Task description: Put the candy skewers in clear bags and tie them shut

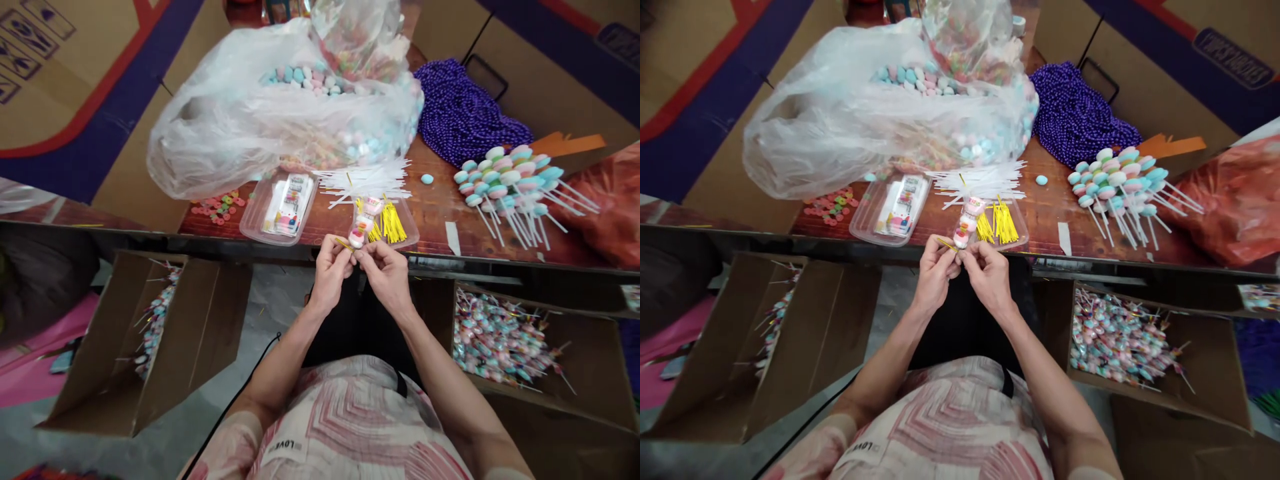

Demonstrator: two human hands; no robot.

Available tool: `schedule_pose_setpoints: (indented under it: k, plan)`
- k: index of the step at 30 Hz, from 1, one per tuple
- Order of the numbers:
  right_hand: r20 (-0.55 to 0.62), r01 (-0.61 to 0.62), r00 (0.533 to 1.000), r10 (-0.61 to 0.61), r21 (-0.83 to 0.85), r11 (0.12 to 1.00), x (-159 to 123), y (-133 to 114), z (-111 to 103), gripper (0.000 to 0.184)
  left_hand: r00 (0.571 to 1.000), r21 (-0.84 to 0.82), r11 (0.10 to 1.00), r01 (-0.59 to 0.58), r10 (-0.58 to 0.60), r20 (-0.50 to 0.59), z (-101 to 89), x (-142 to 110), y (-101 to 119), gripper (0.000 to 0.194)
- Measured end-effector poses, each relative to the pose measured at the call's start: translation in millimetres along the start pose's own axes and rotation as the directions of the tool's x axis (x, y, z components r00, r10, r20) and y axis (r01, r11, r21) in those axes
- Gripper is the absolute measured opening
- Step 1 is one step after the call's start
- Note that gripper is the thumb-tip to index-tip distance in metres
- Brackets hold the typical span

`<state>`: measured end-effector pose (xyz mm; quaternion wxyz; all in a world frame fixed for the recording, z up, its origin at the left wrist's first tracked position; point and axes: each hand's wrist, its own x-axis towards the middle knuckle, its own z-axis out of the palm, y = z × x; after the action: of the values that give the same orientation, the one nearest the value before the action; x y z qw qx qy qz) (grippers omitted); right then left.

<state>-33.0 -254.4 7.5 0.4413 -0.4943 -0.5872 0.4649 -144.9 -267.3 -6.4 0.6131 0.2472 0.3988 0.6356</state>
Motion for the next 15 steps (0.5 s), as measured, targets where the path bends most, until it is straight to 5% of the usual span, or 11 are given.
schedule_pose_setpoints:
  k: [9, 12, 15]
  plan:
    - [-0.081, 0.011, 0.997, -0.012, -0.011, 1.0, -16, 2, -5, 0.021, 0.996, 0.104, 0.99, -0.091, 0.091, 0.005, 7.6, -12, -10, 0.028]
    - [-0.042, 0.031, 0.999, -0.03, 0.009, 0.999, -22, 4, -10, 0.018, 0.999, 0.004, 1.0, 0.019, -0.019, 0.048, 13.2, -14, -6, 0.034]
    - [-0.007, 0.075, 0.997, -0.075, 0.024, 0.997, -27, 2, -19, 0.017, 0.962, -0.102, 0.963, 0.248, -0.233, 0.144, 16.1, -17, 6, 0.037]
